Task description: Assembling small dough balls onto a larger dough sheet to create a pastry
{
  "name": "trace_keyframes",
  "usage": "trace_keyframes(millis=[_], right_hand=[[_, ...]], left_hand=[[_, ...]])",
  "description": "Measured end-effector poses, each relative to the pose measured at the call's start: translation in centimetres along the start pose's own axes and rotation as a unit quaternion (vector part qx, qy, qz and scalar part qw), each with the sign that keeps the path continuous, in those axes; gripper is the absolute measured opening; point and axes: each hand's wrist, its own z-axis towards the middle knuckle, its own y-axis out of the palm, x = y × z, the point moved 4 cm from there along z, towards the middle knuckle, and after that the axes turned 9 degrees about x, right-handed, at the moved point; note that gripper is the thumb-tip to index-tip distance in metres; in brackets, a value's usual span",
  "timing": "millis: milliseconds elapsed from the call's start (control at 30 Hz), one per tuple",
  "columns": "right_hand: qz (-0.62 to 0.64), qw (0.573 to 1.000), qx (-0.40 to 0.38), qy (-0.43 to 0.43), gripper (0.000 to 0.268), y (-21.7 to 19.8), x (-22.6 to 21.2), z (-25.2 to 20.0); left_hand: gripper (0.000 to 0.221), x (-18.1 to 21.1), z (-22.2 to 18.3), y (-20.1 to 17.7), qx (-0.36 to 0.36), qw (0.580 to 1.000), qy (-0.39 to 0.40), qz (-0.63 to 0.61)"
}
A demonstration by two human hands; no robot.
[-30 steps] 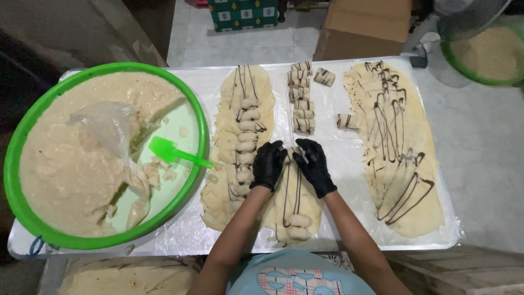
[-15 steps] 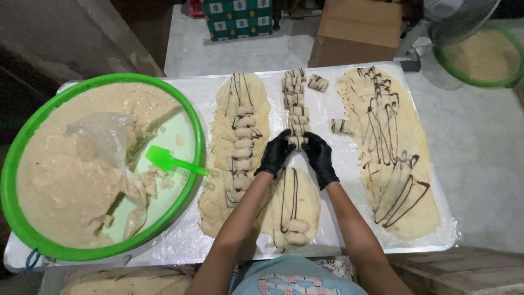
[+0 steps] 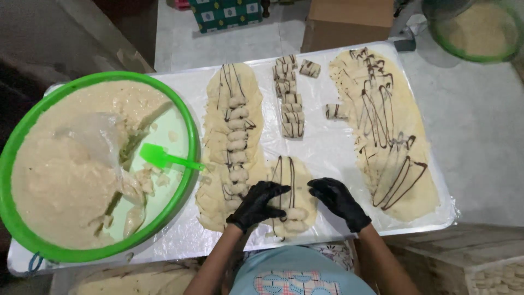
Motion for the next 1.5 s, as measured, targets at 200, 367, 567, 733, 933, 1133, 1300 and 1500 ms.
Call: trace_keyframes(millis=[200,367,567,733,933,1133,1300,1500], right_hand=[[-0.043,0.996,0.034,0.067,0.067,-0.7,-1.0,-4.2],[-0.139,0.983,0.033,-0.115,0.076,0.9,-5.6,-5.5],[-0.146,0.968,0.099,-0.181,0.058,2.2,-3.8,-4.7],[-0.125,0.97,0.135,-0.158,0.055,1.7,-3.6,-4.4],[-0.208,0.94,0.13,-0.239,0.037,4.1,-7.5,-8.3],[-0.307,0.935,-0.011,-0.175,0.061,8.6,-4.3,-6.9],[-0.318,0.918,-0.024,-0.234,0.058,8.2,-4.0,-6.3],[-0.316,0.928,0.096,-0.173,0.06,6.1,-2.1,-5.4]], left_hand=[[0.076,-0.7,-2.4,1.8,-0.003,0.994,0.078,0.075],[0.093,-2.3,-2.0,3.8,-0.07,0.992,0.017,0.1],[0.083,-2.9,-2.3,5.5,0.043,0.991,0.057,0.11],[0.056,-1.8,-1.4,4.3,0.199,0.964,0.11,0.135],[0.048,-4.5,-1.3,5.5,0.238,0.955,0.091,0.151],[0.041,-4.6,-2.9,8.1,0.317,0.922,0.052,0.216],[0.038,-0.4,-5.1,8.1,0.344,0.904,0.037,0.251],[0.069,-0.8,-3.8,11.1,0.231,0.891,-0.085,0.381]])
